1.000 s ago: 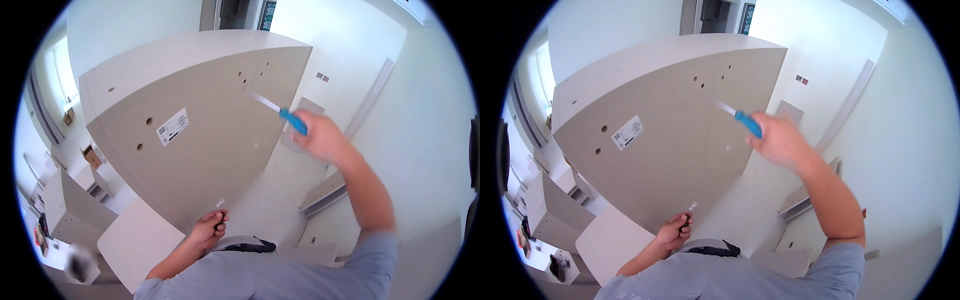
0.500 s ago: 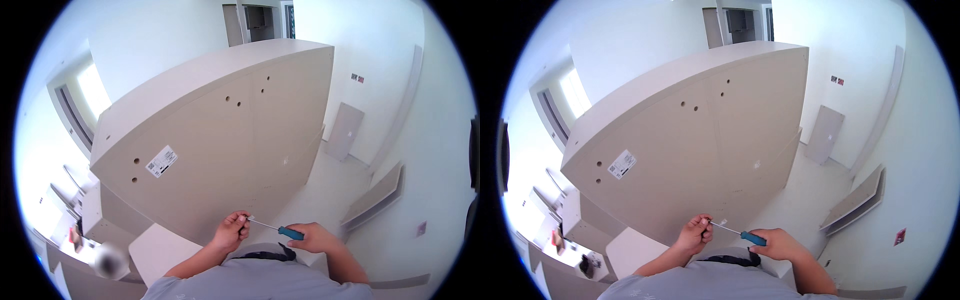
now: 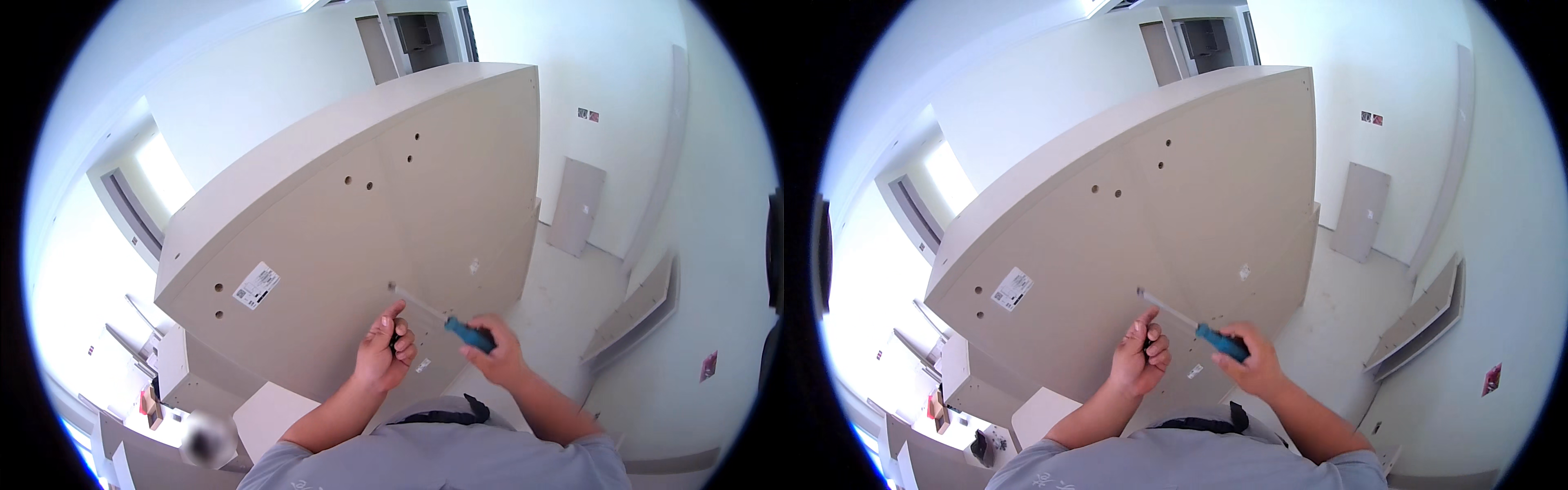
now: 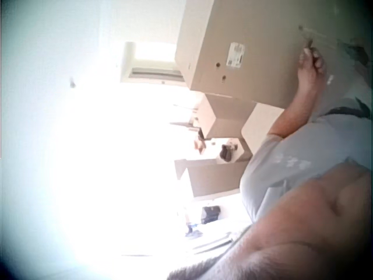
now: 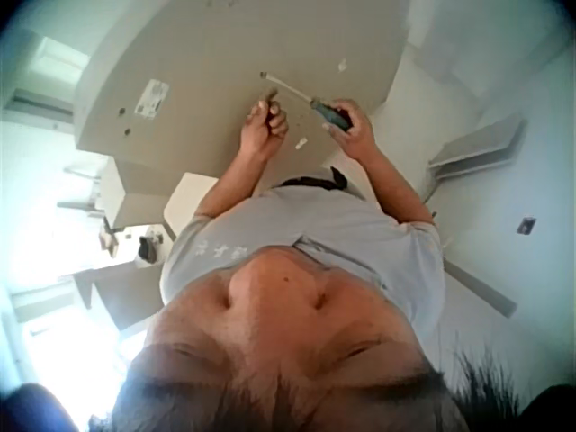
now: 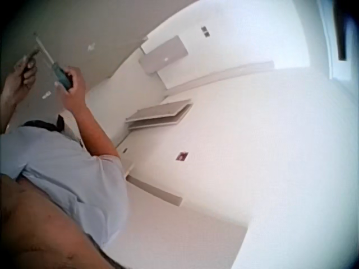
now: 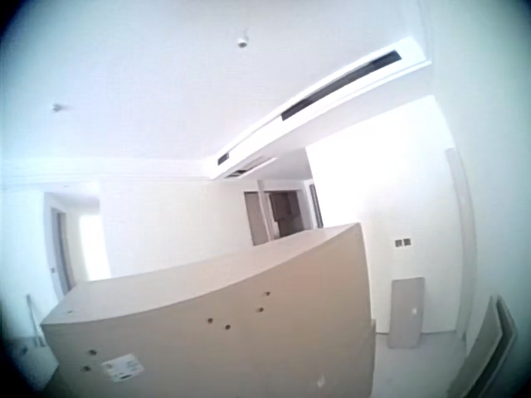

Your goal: The person drives screws into a wooden cabinet using a screwdriver. They pick up a packet of screws and individual screws to place them into pre-drilled holes for assembly.

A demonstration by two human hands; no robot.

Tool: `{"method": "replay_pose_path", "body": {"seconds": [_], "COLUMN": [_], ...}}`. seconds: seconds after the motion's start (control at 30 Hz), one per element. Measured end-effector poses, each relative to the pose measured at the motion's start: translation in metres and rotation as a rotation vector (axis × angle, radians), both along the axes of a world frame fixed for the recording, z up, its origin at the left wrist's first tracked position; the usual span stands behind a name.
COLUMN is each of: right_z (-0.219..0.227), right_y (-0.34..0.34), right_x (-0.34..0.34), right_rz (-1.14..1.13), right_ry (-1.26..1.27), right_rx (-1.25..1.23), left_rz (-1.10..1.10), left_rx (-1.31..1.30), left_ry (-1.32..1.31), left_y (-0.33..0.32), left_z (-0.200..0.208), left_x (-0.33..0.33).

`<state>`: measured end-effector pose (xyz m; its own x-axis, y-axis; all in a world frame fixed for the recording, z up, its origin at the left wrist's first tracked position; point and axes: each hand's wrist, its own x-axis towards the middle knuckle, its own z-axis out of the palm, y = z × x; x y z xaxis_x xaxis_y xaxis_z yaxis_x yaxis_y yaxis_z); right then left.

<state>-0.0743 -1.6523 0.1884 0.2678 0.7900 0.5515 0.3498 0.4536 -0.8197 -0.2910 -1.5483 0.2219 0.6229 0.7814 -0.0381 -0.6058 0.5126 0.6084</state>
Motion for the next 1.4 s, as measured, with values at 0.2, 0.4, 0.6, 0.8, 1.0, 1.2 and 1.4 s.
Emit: {"method": "replay_pose_path", "body": {"seconds": [0.2,0.4,0.6,0.8,1.0,1.2,1.4], "right_z": [0.120,0.182,0.249,0.272,0.258,0.257,0.267], "right_y": [0.046,0.038,0.006,0.019,0.018,0.027,0.024], "right_x": [0.010,0.001,-0.022,-0.019,-0.028,-0.041,-0.040], "right_rz": [-0.183,-0.418,-0.511,-0.556,-0.254,-0.617,-0.482], "right_ry": [-0.256,-0.677,-1.312,-1.417,-0.548,-1.148,-1.108], "right_rx": [0.292,0.394,0.500,0.507,-0.151,0.148,-0.234], "left_rz": [0.041,-0.010,-0.106,-0.212,-0.269,-0.244,-0.221], "left_rx": [-0.440,-0.481,-0.380,-0.391,-0.317,-0.369,-0.351], "left_ry": [0.146,0.293,0.248,0.210,0.320,0.292,0.288], "left_y": [-0.007,-0.033,-0.039,-0.045,-0.050,-0.057,-0.063], "left_z": [-0.059,-0.103,-0.118,-0.113,-0.113,-0.109,-0.114], "left_x": [-0.042,-0.095,-0.121,-0.126,-0.137,-0.141,-0.151]}}
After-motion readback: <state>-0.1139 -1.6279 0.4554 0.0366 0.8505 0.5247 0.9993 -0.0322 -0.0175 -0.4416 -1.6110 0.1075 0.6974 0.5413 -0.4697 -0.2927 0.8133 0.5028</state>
